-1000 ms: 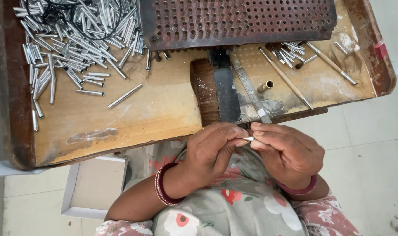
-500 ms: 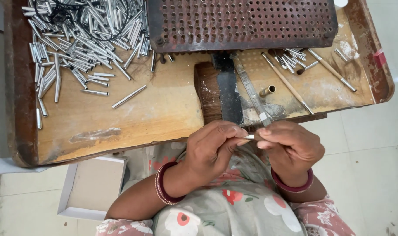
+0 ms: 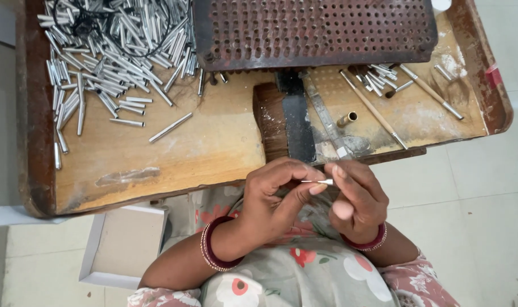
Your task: Assembling small metal components by manually inserting inner tubes into outer metal sleeves.
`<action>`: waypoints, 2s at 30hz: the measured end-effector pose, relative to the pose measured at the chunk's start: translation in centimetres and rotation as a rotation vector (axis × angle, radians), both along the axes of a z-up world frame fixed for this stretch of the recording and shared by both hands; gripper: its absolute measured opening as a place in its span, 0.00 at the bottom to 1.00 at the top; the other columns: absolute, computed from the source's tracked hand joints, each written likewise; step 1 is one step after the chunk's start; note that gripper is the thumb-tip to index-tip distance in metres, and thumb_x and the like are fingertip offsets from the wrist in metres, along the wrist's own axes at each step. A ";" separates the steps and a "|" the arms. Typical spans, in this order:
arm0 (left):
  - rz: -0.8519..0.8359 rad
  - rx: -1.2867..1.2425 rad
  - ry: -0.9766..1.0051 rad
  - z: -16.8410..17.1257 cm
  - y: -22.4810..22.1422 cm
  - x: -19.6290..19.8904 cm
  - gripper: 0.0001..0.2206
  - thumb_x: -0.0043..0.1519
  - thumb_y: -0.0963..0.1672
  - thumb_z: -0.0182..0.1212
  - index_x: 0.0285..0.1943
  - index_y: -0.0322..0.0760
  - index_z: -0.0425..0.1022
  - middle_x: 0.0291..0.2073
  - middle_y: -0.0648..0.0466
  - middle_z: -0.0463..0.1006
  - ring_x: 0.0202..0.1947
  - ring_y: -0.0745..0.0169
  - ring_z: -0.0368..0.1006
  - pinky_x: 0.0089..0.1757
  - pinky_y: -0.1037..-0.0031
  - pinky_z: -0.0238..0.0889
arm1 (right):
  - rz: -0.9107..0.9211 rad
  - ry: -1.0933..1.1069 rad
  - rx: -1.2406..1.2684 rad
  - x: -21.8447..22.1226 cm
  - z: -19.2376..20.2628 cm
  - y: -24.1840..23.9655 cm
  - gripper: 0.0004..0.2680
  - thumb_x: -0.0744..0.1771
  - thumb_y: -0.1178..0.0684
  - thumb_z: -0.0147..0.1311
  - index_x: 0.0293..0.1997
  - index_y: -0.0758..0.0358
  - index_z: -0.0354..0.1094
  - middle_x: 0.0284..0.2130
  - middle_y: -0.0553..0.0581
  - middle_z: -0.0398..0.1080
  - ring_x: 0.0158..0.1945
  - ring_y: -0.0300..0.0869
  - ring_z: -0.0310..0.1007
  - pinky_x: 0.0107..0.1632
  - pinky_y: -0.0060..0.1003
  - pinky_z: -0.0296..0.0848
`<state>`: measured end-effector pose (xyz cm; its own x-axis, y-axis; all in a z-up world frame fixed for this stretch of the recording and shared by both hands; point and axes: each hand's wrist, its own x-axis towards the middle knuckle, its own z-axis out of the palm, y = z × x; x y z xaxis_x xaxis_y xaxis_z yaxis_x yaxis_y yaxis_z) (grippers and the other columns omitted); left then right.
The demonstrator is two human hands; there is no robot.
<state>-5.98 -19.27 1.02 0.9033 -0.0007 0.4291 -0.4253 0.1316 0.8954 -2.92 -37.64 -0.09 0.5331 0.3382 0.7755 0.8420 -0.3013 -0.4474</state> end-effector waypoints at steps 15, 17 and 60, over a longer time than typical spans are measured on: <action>0.021 -0.479 0.246 -3.3 0.6 1.6 0.05 0.66 0.38 0.68 0.48 0.26 0.79 0.39 0.51 0.83 0.39 0.69 0.78 0.42 0.78 0.72 | -0.749 -0.298 -0.548 7.4 4.2 -2.4 0.06 0.61 0.57 0.65 0.35 0.63 0.71 0.44 0.69 0.74 0.46 0.58 0.75 0.46 0.48 0.73; 0.036 -0.514 0.267 -2.8 1.0 1.7 0.06 0.66 0.38 0.67 0.49 0.26 0.79 0.39 0.50 0.83 0.39 0.67 0.79 0.41 0.77 0.74 | -0.655 -0.196 -0.418 5.7 2.1 -3.2 0.06 0.64 0.57 0.64 0.38 0.65 0.71 0.45 0.67 0.75 0.45 0.54 0.76 0.46 0.44 0.74; 0.042 -0.104 -0.008 -0.1 -1.1 -0.7 0.06 0.73 0.41 0.57 0.50 0.29 0.73 0.47 0.45 0.82 0.52 0.57 0.81 0.53 0.70 0.75 | 0.107 0.229 0.070 0.4 -1.0 -1.7 0.09 0.68 0.51 0.62 0.44 0.69 0.74 0.44 0.67 0.77 0.45 0.46 0.81 0.47 0.34 0.79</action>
